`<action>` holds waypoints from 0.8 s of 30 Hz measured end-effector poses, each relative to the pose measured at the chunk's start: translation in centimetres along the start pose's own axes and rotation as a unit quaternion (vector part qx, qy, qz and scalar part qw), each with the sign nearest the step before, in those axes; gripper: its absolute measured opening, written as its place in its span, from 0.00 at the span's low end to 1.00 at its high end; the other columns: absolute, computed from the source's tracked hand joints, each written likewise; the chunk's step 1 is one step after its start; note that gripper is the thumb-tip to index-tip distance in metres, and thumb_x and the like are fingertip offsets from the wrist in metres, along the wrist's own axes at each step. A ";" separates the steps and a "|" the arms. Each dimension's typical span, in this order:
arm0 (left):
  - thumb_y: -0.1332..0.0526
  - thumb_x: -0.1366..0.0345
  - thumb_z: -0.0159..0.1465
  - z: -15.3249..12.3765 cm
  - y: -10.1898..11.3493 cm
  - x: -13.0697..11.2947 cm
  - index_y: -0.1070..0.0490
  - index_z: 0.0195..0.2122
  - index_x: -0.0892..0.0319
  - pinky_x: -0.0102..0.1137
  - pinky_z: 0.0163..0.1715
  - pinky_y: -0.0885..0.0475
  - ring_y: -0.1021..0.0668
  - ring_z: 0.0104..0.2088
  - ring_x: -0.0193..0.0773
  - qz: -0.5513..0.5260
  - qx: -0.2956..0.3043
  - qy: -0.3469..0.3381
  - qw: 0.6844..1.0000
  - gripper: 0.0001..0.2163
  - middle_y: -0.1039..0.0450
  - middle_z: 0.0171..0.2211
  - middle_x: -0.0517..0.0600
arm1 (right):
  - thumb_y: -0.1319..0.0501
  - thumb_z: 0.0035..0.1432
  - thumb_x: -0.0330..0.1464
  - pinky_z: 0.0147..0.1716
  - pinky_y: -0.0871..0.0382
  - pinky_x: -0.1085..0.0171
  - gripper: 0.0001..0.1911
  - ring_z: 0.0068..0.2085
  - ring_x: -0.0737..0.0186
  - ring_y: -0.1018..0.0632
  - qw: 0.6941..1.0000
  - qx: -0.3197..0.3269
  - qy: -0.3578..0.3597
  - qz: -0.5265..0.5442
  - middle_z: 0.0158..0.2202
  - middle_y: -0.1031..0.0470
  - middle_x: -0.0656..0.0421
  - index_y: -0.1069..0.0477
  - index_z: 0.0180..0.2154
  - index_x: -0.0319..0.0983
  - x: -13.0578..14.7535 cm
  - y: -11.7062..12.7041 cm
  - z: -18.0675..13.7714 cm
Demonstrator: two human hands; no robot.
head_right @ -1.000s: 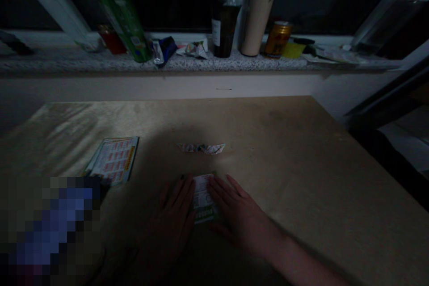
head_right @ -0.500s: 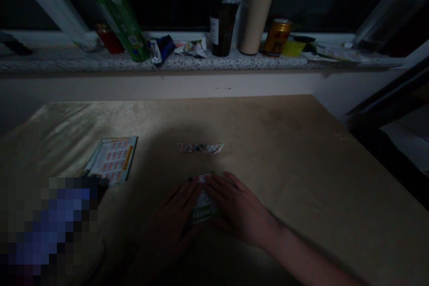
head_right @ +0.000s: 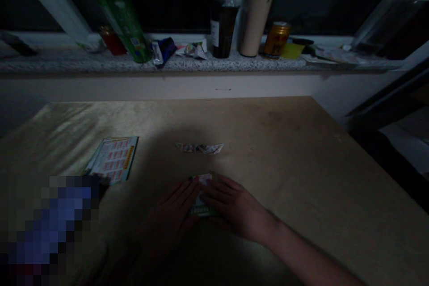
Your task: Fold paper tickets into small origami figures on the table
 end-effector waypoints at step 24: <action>0.52 0.47 0.64 -1.7 0.3 0.8 0.53 0.65 0.66 0.43 0.61 0.57 0.48 0.63 0.48 -0.011 0.017 0.000 1.000 0.34 0.52 0.65 0.56 | 0.45 0.64 0.33 0.50 0.37 0.58 0.09 0.45 0.61 0.24 0.981 -0.137 -0.042 0.130 0.40 0.22 0.58 0.26 0.41 0.42 -0.3 2.3 1.5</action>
Point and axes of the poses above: each hand's wrist, its own z-axis towards the middle knuckle, its own y-axis out of the back of the hand, x = y × z, the point moved 6 cm from there along z, towards the middle knuckle
